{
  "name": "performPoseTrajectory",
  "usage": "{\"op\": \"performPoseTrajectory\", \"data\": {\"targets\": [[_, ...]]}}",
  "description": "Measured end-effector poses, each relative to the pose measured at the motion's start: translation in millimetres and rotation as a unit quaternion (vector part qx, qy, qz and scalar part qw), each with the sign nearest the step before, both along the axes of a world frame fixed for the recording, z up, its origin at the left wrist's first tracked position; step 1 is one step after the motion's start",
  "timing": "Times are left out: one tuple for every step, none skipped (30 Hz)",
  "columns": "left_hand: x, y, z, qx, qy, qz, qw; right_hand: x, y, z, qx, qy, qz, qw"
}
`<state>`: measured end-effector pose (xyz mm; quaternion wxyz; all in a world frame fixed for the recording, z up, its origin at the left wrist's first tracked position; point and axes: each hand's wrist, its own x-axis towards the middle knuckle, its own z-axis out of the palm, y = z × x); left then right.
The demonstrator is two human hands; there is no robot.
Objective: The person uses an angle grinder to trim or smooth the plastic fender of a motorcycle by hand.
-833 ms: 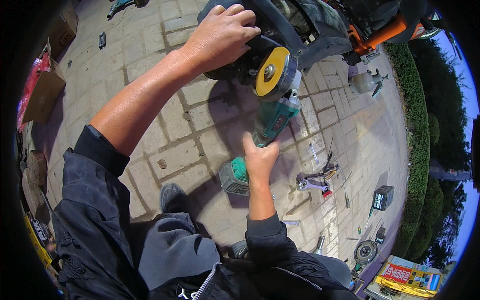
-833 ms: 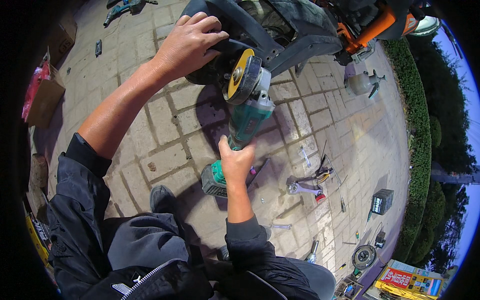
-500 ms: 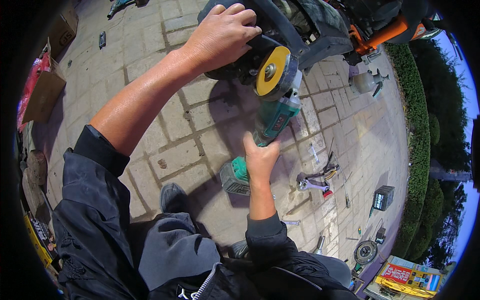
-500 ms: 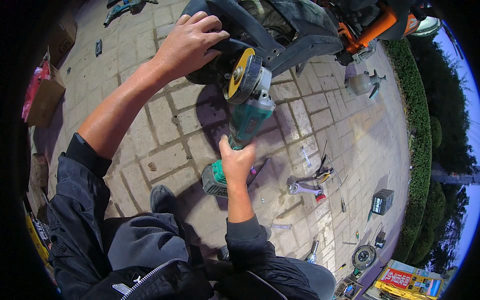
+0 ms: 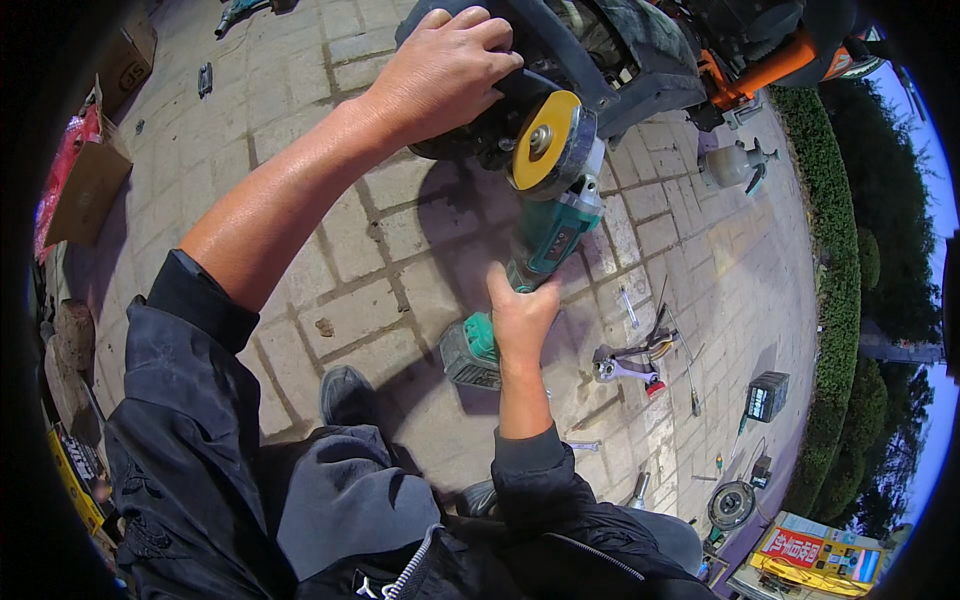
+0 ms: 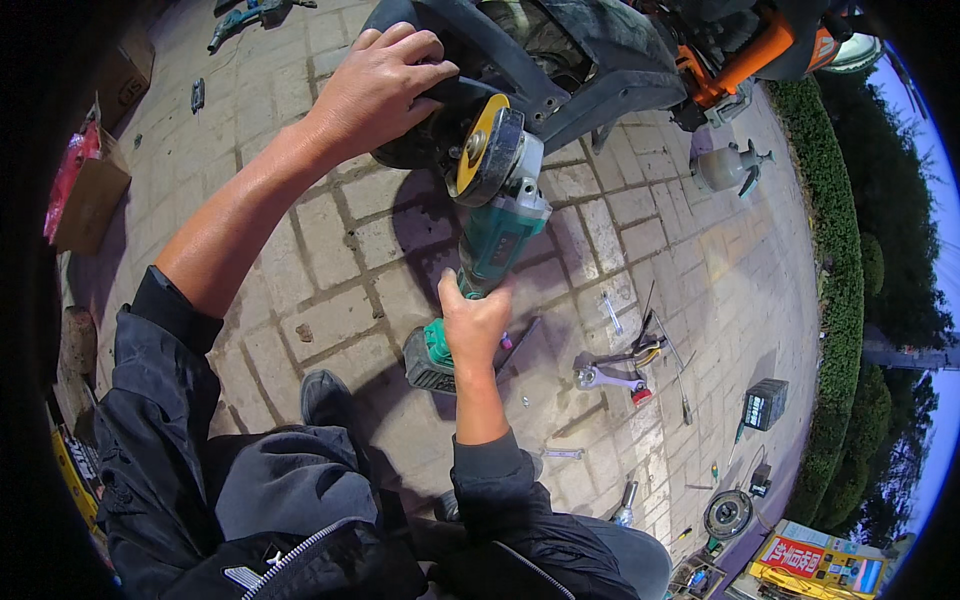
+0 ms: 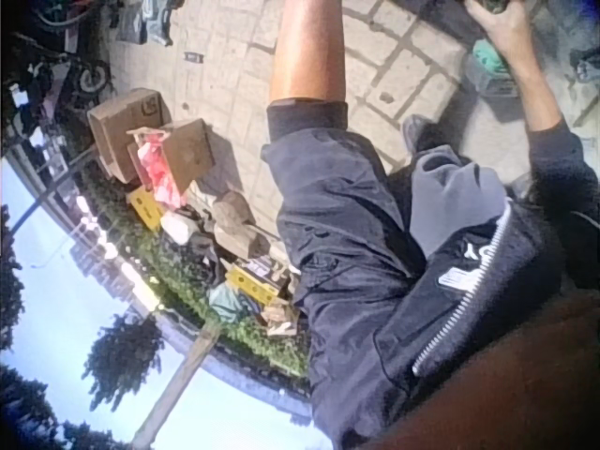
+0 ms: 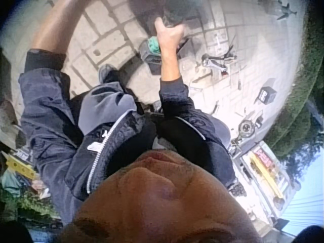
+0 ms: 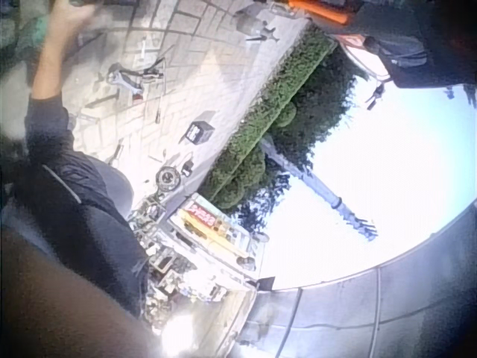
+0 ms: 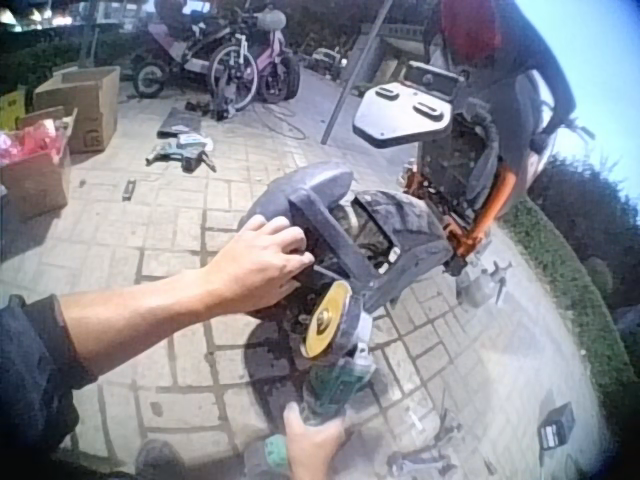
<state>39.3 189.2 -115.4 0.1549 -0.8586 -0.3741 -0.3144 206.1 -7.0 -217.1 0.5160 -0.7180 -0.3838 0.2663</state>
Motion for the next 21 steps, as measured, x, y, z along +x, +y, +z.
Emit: {"op": "performPoseTrajectory", "data": {"targets": [[-0.1,0.0,-0.2,0.001,0.0,0.0,1.0,-0.8,0.0,1.3,0.001,0.004,0.0,1.0],[0.0,0.0,-0.5,0.001,0.0,0.001,1.0,-0.3,-0.2,0.0,0.002,0.005,0.001,1.0],[0.0,-0.2,-0.1,0.002,0.0,0.001,1.0,0.5,-0.2,-1.9,0.004,0.005,0.003,1.0],[-0.1,-0.3,0.2,0.002,0.0,0.002,1.0,0.7,-0.2,-2.5,0.006,0.006,0.004,1.0],[-0.3,-0.4,0.1,0.004,0.0,0.004,1.0,0.1,-0.3,-1.8,0.005,-0.003,0.003,1.0],[0.0,-0.2,-0.7,0.005,-0.001,0.005,1.0,-0.6,-0.3,-0.5,0.004,-0.011,0.002,1.0],[0.2,-0.1,-1.3,0.006,-0.002,0.007,1.0,-1.0,-0.4,0.2,0.003,-0.02,0.001,1.0],[0.1,-0.1,-1.1,0.005,-0.001,0.006,1.0,-0.5,-0.1,-0.5,0.002,-0.016,0.002,1.0],[0.4,-0.1,-0.3,0.003,0.0,0.004,1.0,0.9,0.3,-1.8,0.001,-0.013,0.003,1.0],[0.7,-0.1,0.4,0.002,0.0,0.003,1.0,2.2,0.7,-2.9,0.0,-0.01,0.003,1.0],[1.3,-0.1,1.1,0.0,0.001,0.003,1.0,3.2,0.8,-3.9,0.0,-0.009,0.003,1.0],[0.9,-0.4,1.6,-0.003,0.002,0.004,1.0,3.4,1.1,-4.9,0.0,-0.007,0.004,1.0],[0.8,-0.5,1.8,-0.005,0.004,0.005,1.0,3.1,1.5,-4.8,-0.001,-0.006,0.005,1.0],[1.0,-0.2,1.9,-0.005,0.002,0.003,1.0,2.4,1.7,-3.5,0.01,-0.007,0.007,1.0],[0.4,0.0,1.6,-0.006,0.001,0.003,1.0,-0.5,2.2,0.8,0.02,-0.007,0.01,1.0],[-0.1,0.1,1.5,-0.006,0.0,0.002,1.0,-2.1,2.6,3.0,0.031,-0.008,0.012,0.999],[-0.4,0.1,1.4,-0.008,0.002,0.004,1.0,-2.1,3.0,2.8,0.027,-0.005,0.015,0.999],[0.4,0.1,1.3,-0.01,0.003,0.005,1.0,-1.0,3.0,2.7,0.024,-0.002,0.017,1.0],[1.0,0.1,1.1,-0.012,0.004,0.006,1.0,-0.1,3.0,2.4,0.021,0.0,0.019,1.0],[1.3,0.7,0.2,-0.005,0.004,0.006,1.0,0.5,2.8,1.4,0.029,0.001,0.02,0.999],[0.9,1.6,-0.8,0.003,0.005,0.006,1.0,0.7,2.5,-0.1,0.037,0.002,0.021,0.999]]}}
